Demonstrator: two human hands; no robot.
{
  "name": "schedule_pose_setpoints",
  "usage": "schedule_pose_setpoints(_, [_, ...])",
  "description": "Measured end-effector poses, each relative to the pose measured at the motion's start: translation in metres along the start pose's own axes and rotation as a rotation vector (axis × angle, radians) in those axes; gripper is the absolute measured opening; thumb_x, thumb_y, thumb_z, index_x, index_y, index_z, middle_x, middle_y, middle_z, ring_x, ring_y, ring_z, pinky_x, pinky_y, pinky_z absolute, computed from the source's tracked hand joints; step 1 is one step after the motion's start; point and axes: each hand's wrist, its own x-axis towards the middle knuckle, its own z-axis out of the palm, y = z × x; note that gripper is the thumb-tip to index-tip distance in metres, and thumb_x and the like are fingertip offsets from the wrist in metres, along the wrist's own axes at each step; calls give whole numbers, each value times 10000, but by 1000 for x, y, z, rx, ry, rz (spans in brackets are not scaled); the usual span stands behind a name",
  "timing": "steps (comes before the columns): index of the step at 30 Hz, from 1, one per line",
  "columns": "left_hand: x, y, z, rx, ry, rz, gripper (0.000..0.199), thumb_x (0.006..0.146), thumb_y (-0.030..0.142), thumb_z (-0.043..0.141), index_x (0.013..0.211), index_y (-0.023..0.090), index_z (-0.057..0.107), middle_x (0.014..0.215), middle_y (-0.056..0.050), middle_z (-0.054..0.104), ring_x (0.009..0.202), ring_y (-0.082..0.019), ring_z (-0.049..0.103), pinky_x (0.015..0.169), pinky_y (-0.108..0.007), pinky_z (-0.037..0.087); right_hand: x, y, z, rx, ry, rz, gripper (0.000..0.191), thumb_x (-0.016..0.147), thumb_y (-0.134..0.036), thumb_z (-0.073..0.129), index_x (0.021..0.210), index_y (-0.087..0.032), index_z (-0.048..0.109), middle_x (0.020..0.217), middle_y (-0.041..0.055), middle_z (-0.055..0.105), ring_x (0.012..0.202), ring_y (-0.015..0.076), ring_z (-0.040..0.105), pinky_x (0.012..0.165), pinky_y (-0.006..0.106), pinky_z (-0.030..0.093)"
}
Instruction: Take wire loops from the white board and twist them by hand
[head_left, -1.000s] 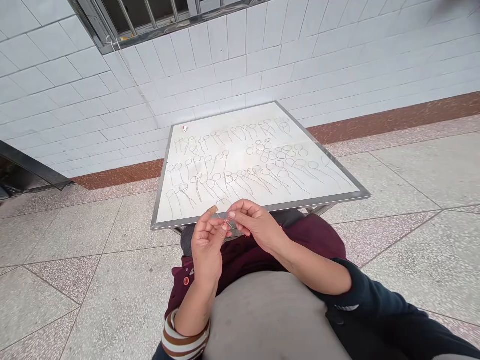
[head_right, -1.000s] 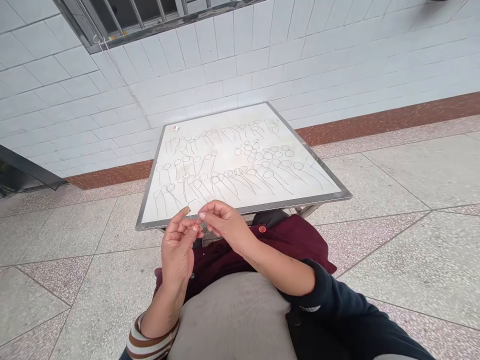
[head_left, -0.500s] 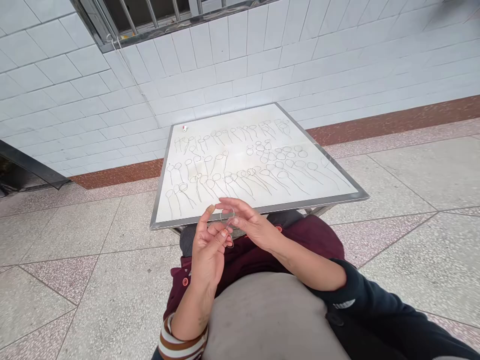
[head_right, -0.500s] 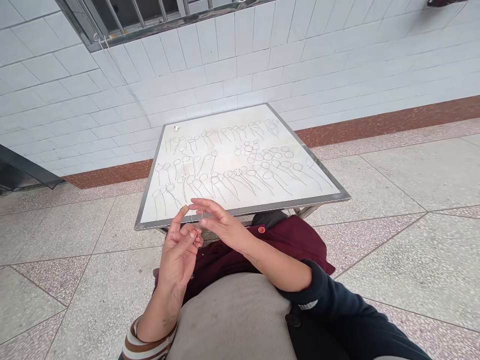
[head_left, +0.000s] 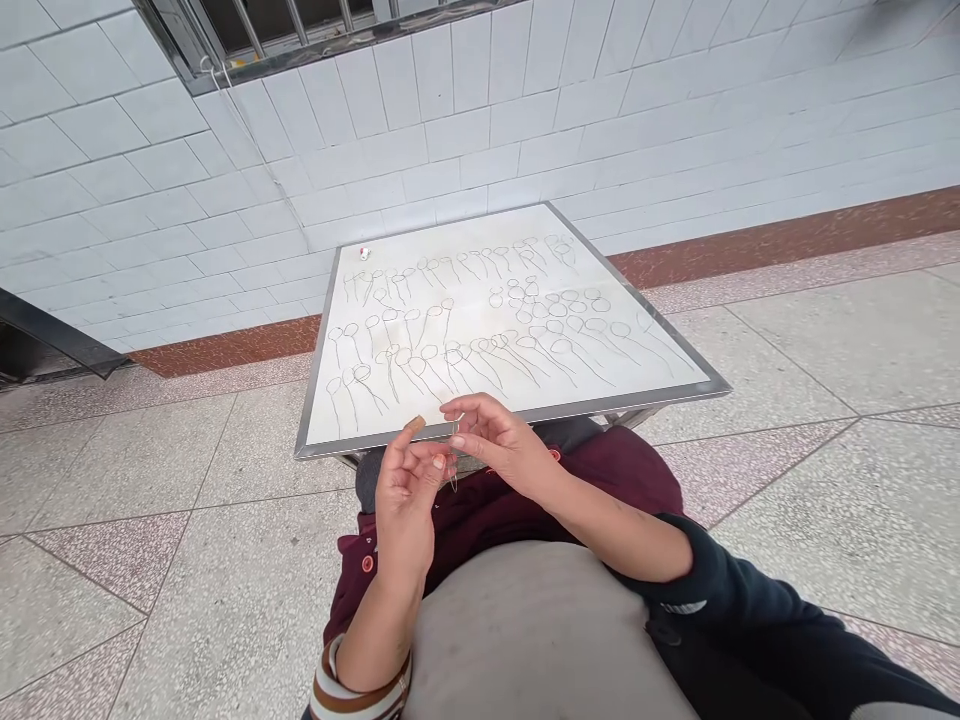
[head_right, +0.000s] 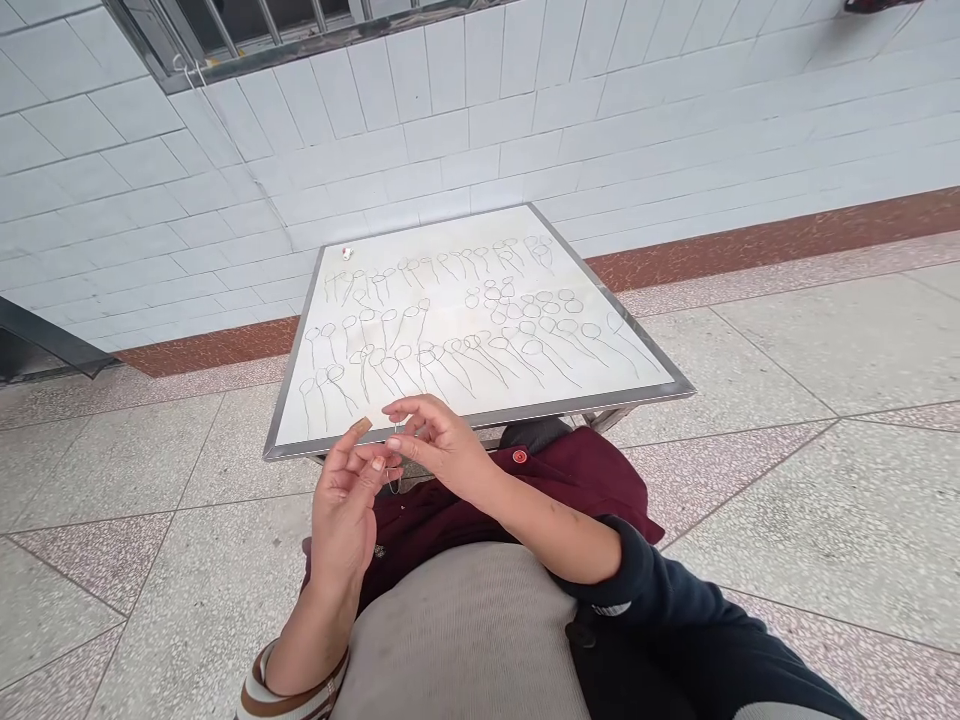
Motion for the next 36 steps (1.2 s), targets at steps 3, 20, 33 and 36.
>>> schedule_pose_setpoints(3, [-2, 2, 0, 130, -19, 71, 443, 831, 248, 693, 1254, 244, 563, 906, -15, 663, 884, -139, 622, 858, -298, 502, 0, -3, 2, -106, 50, 8, 252, 820, -295, 684, 1063, -246, 638, 1032, 32, 589, 742, 116, 540, 634, 260, 470])
schedule_pose_setpoints(20, [0, 7, 0, 251, -3, 26, 470, 825, 211, 672, 1271, 229, 527, 798, 23, 668, 686, -98, 606, 725, -245, 513, 1, 6, 5, -142, 41, -27, 183, 808, -317, 705, 975, -248, 674, 815, -15, 575, 639, 102, 511, 611, 248, 464])
schedule_pose_setpoints(33, [3, 1, -5, 222, 59, 28, 505, 812, 254, 692, 1291, 239, 533, 827, 3, 658, 679, -112, 606, 670, -257, 545, 0, 6, 3, -103, -25, 71, 210, 867, -363, 614, 1031, -232, 628, 818, -6, 592, 665, 112, 556, 637, 264, 497])
schedule_pose_setpoints(36, [4, 2, -6, 212, 97, 43, 513, 813, 258, 692, 1299, 240, 528, 828, 0, 658, 731, -124, 614, 669, -257, 564, -2, 11, 5, -74, -77, 117, 231, 816, -332, 675, 1019, -231, 632, 834, -7, 613, 725, 123, 588, 684, 274, 510])
